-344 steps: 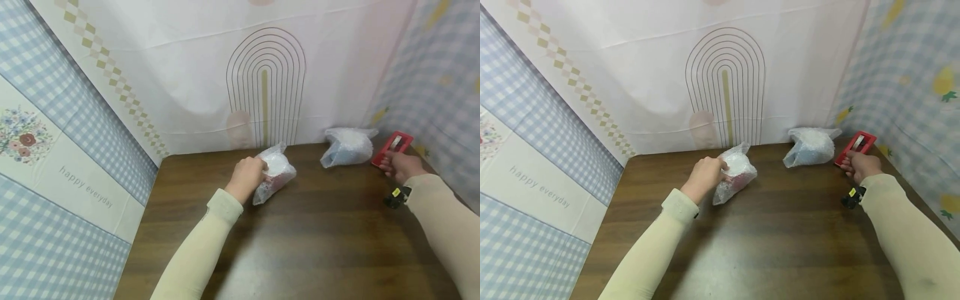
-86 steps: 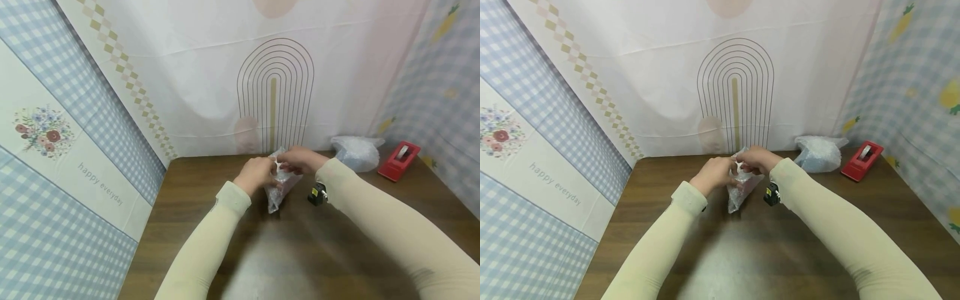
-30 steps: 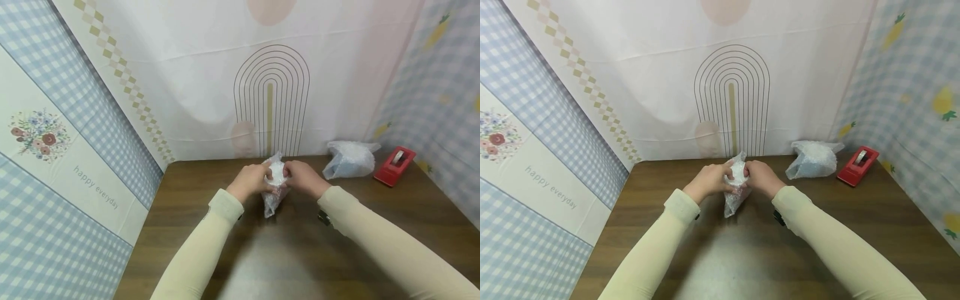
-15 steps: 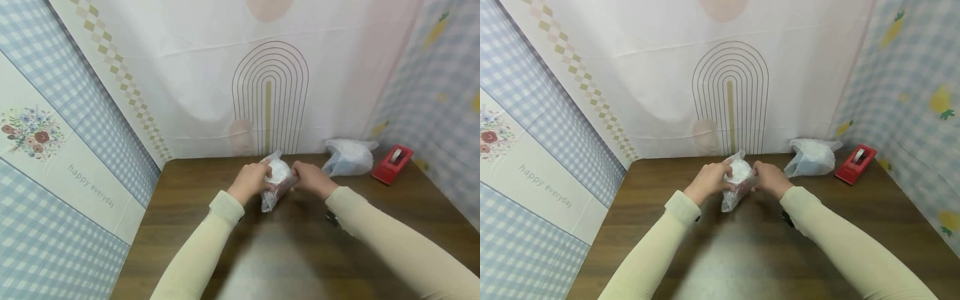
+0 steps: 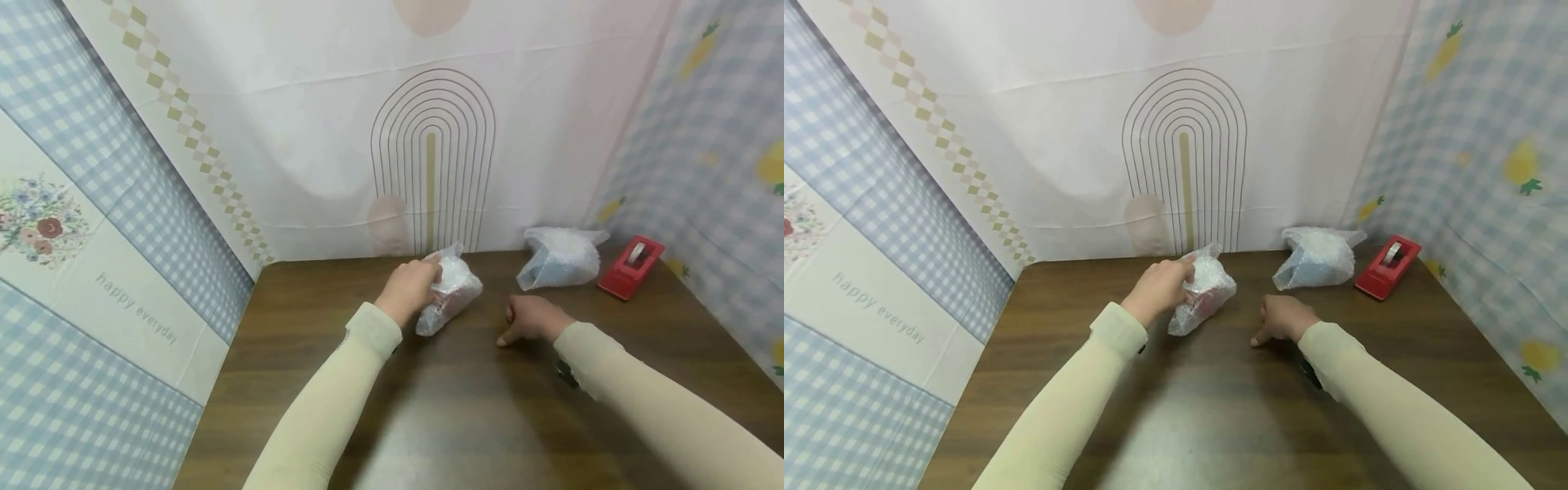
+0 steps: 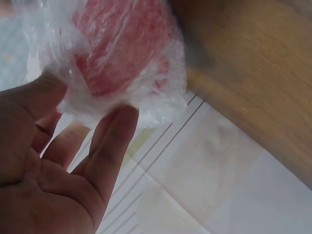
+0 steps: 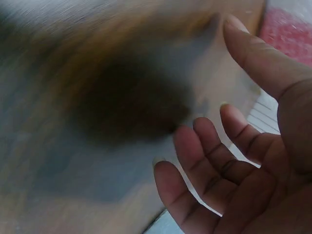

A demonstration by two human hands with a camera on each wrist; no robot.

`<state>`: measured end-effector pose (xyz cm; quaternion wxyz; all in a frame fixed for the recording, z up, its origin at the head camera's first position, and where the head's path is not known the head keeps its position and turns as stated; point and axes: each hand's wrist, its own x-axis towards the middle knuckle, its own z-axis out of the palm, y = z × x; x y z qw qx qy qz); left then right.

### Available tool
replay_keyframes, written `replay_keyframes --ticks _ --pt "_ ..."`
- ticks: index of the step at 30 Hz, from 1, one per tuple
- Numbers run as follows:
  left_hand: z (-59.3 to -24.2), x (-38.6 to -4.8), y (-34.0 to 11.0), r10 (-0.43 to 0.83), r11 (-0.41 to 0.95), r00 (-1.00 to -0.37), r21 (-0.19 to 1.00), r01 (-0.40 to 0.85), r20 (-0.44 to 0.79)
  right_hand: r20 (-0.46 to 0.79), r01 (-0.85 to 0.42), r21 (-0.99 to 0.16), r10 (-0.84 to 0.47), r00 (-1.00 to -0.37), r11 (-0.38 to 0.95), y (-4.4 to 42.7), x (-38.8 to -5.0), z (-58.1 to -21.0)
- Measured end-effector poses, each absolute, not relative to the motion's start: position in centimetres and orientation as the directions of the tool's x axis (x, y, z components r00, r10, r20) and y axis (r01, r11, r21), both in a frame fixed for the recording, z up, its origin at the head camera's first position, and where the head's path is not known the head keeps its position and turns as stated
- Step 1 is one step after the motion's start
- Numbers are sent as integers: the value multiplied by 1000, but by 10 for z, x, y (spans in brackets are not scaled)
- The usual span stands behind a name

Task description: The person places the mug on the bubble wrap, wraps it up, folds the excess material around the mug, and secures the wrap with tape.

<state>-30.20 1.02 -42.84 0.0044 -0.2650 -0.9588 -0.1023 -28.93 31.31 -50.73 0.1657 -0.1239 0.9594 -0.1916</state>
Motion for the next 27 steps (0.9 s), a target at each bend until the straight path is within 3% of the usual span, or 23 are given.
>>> replay_keyframes --ticks 5,18,27 --pt "-429 -313 13 500 843 -862 185 505 78 -274 -167 -366 -278 -921 915 322 -294 -530" --pt "-424 -345 17 514 806 -857 321 497 36 -249 -129 -314 -212 -945 941 327 -309 -560" --pt "-427 -368 19 559 790 -828 281 545 37 -231 -132 -319 -212 -949 938 335 -308 -571"
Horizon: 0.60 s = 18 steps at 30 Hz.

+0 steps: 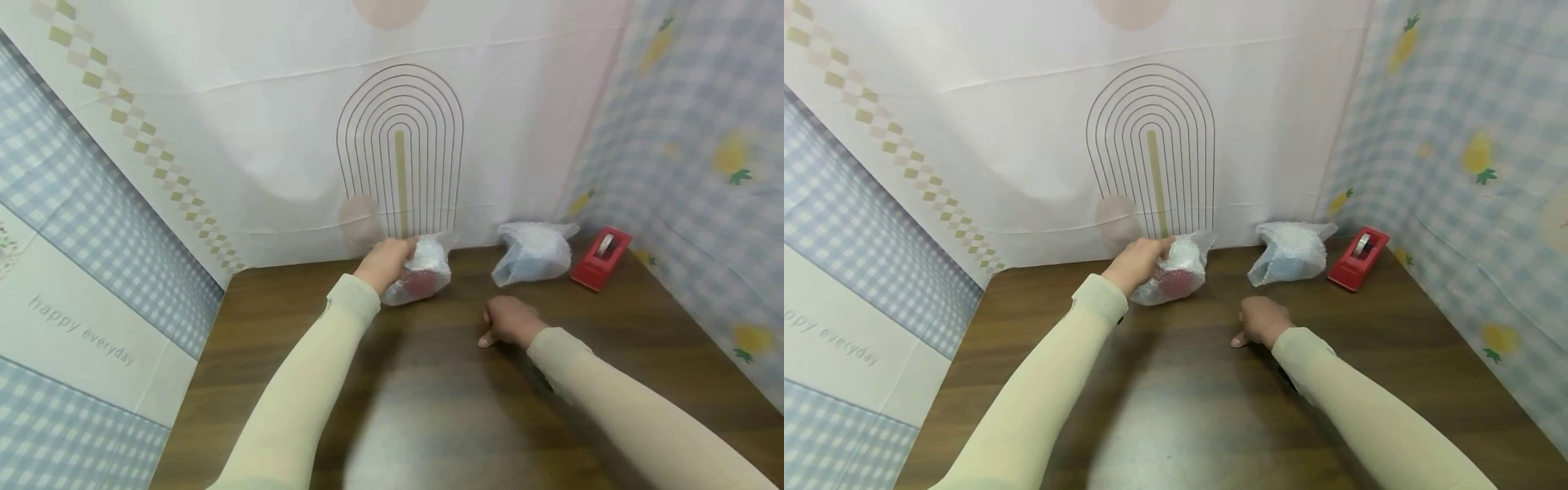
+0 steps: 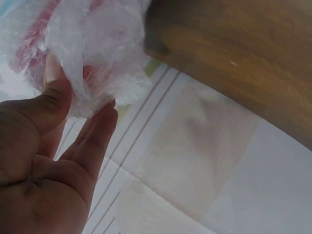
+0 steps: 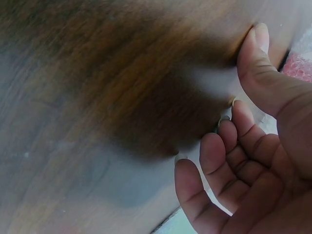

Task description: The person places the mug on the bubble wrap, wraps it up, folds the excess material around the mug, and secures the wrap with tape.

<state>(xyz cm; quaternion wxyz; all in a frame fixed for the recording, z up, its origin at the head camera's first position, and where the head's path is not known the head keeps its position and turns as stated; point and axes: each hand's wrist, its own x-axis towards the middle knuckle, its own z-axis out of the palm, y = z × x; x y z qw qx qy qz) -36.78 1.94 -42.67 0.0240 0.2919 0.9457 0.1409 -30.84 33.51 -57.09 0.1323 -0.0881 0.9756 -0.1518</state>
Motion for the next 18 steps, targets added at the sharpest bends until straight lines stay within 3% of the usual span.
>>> replay_keyframes --ticks 8,11,14,18 --pt "-501 -430 11 609 753 -781 207 625 140 -188 -171 -324 -240 -952 930 306 -273 -510" --pt "-485 -406 12 600 766 -788 182 616 141 -151 -190 -335 -251 -956 923 302 -262 -497" --pt "-458 -374 9 537 812 -838 210 544 92 -96 -206 -346 -253 -963 915 302 -257 -496" --pt "-457 -355 -9 427 866 -898 238 440 107 -24 -195 -371 -219 -975 908 302 -255 -505"
